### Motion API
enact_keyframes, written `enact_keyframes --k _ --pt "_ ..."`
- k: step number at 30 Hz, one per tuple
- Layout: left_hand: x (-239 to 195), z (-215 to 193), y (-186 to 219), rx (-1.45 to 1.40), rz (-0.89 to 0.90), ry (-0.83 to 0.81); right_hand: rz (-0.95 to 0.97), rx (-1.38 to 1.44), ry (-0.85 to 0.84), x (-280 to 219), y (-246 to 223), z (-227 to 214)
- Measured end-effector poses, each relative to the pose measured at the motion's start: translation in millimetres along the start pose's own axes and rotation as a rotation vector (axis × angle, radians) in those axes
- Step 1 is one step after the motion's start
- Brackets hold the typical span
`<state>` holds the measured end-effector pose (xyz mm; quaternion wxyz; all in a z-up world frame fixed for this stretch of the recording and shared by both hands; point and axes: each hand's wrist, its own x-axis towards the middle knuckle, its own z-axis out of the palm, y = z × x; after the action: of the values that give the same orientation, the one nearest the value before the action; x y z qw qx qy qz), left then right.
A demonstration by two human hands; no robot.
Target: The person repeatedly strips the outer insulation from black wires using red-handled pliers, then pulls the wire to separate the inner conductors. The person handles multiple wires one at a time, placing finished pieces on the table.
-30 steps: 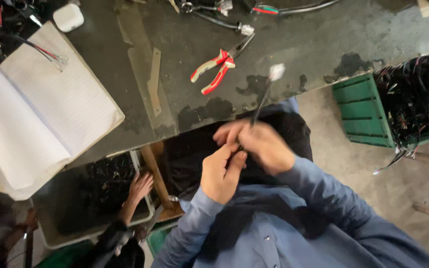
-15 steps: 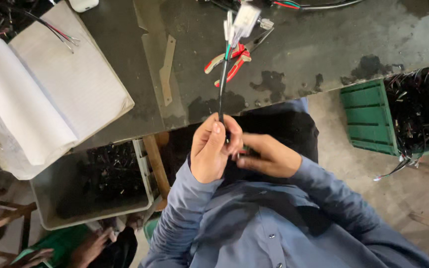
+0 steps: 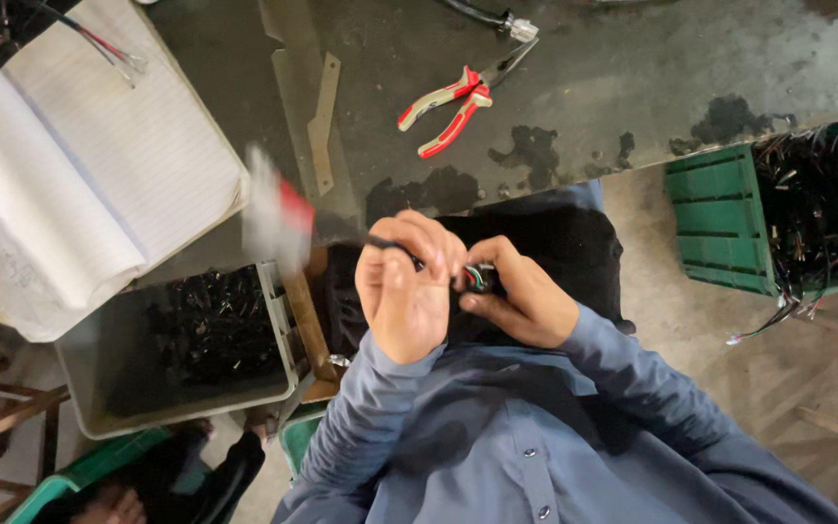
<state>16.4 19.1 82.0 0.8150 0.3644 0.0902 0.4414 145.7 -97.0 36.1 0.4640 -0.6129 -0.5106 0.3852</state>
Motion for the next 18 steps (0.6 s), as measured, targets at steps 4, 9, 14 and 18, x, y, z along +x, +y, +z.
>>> enact_keyframes --k 4,9,14,18 --pt "0.7 15.2 -2.1 0.128 -0.163 0.273 -0.192 -0.365 0.143 9.0 -1.7 7.9" --pt "1.4 5.9 -1.4 0.044 -0.244 0.123 0.129 0.034 0.012 3.9 7.7 -0.6" --pt "-2.9 -3.1 13.0 0.380 -0.197 -0.111 0.182 0.505 -0.092 -12.6 37.3 -7.9" --pt "-10.7 18.6 19.5 0.420 -0.047 -0.153 0.261 0.668 0.049 4.4 32.7 16.2"
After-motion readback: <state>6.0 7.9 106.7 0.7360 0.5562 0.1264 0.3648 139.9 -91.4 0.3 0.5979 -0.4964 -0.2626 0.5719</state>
